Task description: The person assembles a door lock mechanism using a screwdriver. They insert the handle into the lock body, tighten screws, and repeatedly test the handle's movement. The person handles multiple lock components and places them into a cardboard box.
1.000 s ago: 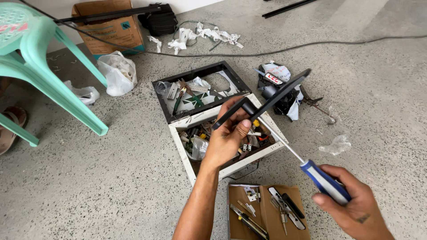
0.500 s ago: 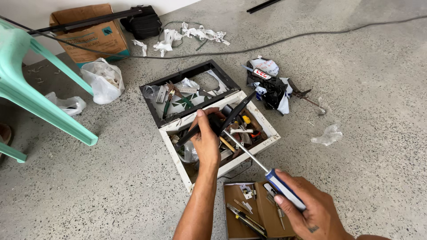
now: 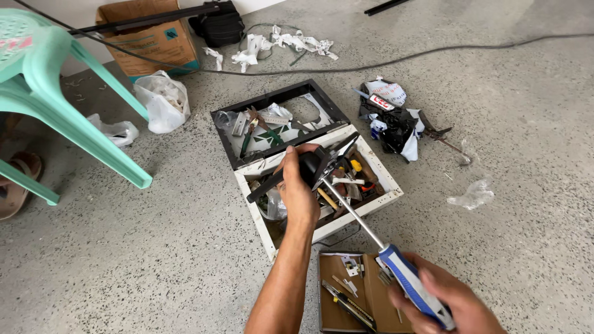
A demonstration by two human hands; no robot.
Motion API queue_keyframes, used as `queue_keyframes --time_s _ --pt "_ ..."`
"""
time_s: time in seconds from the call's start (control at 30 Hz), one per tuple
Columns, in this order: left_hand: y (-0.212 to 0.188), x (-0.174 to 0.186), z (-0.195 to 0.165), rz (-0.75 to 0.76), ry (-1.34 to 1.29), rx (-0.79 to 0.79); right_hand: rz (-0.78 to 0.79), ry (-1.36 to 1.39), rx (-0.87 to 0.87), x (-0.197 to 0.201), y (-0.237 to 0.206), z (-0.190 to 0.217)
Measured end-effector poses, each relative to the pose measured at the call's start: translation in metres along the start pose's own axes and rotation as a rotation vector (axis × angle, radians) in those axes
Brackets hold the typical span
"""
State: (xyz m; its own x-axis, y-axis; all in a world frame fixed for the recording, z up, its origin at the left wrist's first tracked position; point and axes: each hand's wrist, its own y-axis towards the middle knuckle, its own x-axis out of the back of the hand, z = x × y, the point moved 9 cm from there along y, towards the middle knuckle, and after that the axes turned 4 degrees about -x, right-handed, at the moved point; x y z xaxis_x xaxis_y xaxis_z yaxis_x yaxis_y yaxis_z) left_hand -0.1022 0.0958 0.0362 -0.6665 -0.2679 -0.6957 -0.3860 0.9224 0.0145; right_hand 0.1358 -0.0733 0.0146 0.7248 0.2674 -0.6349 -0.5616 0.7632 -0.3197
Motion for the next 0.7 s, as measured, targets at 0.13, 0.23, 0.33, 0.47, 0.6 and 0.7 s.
queue_keyframes --time_s 0.13,0.23,0.33,0.47,0.6,0.7 --pt "-0.005 -0.008 -0.035 0.034 0.295 -0.26 -0.25 -1.162 0.637 -0.037 -0.01 0.031" --pt "-0.013 -0.015 -0.044 0.085 0.333 -0.284 -0.707 -1.256 0.406 -0.011 -0.012 0.027" --pt "-0.02 -0.023 -0.048 0.113 0.312 -0.308 -0.696 -1.306 0.576 -0.014 -0.015 0.034" --pt "-0.02 -0.028 -0.046 0.177 0.201 -0.256 -0.482 -0.745 0.243 0.033 0.004 0.009" --pt "-0.016 -0.027 -0.04 0.185 0.118 -0.173 -0.221 -0.19 0.013 0.042 0.007 -0.016" --pt "-0.016 -0.028 -0.052 0.127 0.245 -0.297 -0.252 -0.505 0.13 0.03 0.001 -0.005"
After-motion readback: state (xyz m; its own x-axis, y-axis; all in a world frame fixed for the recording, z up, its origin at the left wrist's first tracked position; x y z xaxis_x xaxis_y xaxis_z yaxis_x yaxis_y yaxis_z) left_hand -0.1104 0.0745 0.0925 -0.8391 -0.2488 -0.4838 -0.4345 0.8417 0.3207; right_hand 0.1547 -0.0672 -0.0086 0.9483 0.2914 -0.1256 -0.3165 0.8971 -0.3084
